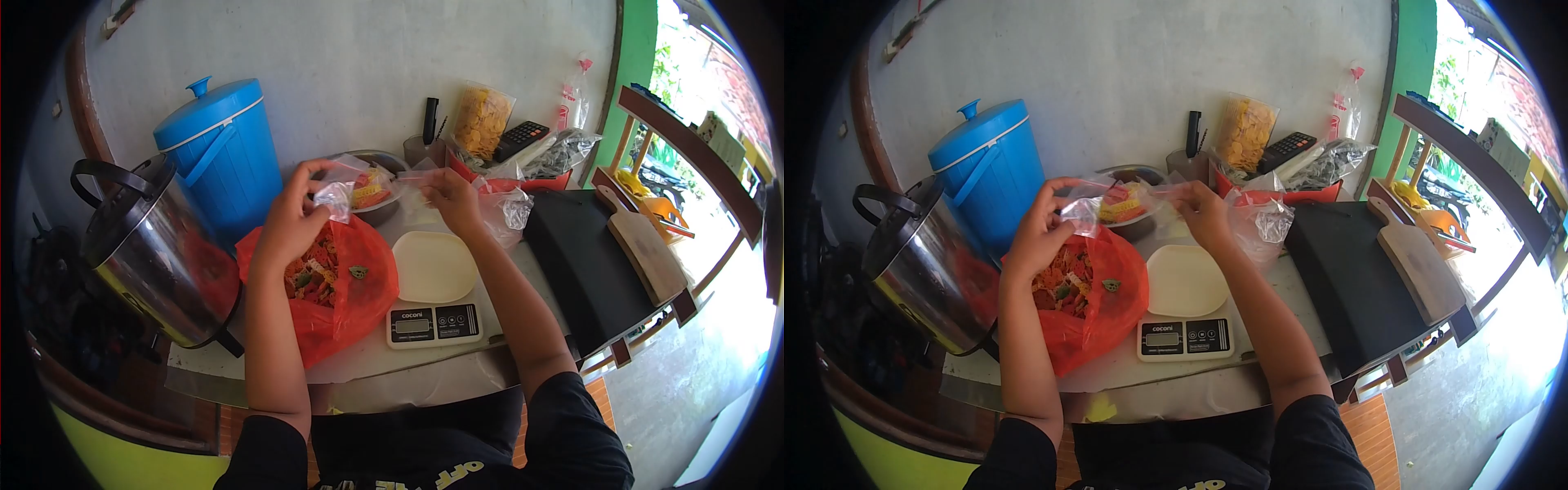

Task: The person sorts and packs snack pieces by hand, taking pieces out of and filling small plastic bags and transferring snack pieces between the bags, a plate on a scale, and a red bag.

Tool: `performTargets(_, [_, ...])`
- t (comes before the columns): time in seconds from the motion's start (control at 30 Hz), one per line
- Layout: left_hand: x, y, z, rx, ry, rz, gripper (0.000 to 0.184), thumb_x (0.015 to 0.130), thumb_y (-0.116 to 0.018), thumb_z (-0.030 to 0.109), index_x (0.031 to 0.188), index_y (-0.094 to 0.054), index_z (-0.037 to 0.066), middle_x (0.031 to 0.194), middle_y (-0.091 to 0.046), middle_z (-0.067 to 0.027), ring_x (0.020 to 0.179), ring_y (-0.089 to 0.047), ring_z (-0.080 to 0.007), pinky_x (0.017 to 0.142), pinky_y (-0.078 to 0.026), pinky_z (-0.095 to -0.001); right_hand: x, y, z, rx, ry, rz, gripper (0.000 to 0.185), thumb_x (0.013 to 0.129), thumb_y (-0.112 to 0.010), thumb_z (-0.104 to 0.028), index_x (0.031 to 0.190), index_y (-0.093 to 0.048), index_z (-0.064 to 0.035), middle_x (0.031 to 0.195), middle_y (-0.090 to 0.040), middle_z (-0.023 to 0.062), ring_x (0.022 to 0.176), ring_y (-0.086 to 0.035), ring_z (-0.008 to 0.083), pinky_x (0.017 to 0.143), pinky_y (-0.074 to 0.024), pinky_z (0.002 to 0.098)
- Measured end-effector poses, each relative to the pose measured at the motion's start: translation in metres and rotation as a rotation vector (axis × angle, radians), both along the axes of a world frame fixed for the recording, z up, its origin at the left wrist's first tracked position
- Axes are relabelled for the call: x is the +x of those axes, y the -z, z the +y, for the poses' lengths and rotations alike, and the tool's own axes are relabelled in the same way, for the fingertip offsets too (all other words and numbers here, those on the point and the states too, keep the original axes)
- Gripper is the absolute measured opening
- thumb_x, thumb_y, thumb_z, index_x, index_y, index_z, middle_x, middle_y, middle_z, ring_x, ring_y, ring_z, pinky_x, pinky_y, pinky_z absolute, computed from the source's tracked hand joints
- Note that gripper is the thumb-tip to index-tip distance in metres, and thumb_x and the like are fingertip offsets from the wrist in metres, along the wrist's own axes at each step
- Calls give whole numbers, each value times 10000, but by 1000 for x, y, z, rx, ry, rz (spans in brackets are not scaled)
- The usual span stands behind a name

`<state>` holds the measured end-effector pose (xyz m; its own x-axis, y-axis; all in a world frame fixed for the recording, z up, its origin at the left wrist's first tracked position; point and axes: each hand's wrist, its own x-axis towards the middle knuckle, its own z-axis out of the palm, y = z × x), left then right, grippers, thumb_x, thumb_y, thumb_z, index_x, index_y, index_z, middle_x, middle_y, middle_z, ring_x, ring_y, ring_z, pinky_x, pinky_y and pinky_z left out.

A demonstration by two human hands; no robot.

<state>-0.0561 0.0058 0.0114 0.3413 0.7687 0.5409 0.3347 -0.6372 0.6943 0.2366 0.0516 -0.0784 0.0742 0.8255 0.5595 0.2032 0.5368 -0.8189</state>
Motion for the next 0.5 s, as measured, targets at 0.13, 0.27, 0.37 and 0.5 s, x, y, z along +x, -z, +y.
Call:
performTargets(0.13, [-12, -17, -14, -29, -43, -100, 590, 811, -546, -87, 1345, -465, 149, 1166, -630, -143, 697, -592, -92, 666, -467, -243, 18, 22, 5, 15, 285, -264, 345, 848, -670, -6, 1179, -574, -30, 1042, -682, 113, 820, -683, 185, 759, -549, 308])
performTargets(0.27, [-31, -29, -24, -71, -109, -229, 553, 842, -576, -67, 1348, -465, 128, 1217, -612, -131, 729, -598, -90, 710, -473, -219, 9, 10, -1, 387, 510, -550, 371, 831, -676, -7, 1189, -590, -56, 1099, -662, 131, 898, -683, 197, 792, -546, 329])
performTargets(0.37, [-55, -28, -15, -8, -112, -235, 478, 881, -613, 15, 1334, -494, 110, 1252, -607, -103, 782, -592, -89, 788, -484, -231, -22, -19, -22, 344, 169, -502, 325, 832, -673, -10, 1150, -633, -64, 1064, -669, 111, 960, -670, 214, 822, -537, 333])
performTargets(0.5, [-77, -29, -13, -72, -171, -178, 403, 899, -655, 90, 1293, -570, 69, 1265, -607, -54, 795, -582, -86, 823, -493, -242, -101, -33, -46, 67, -411, -494, 269, 794, -655, -38, 1060, -686, -63, 1030, -688, 125, 963, -665, 279, 859, -522, 388])
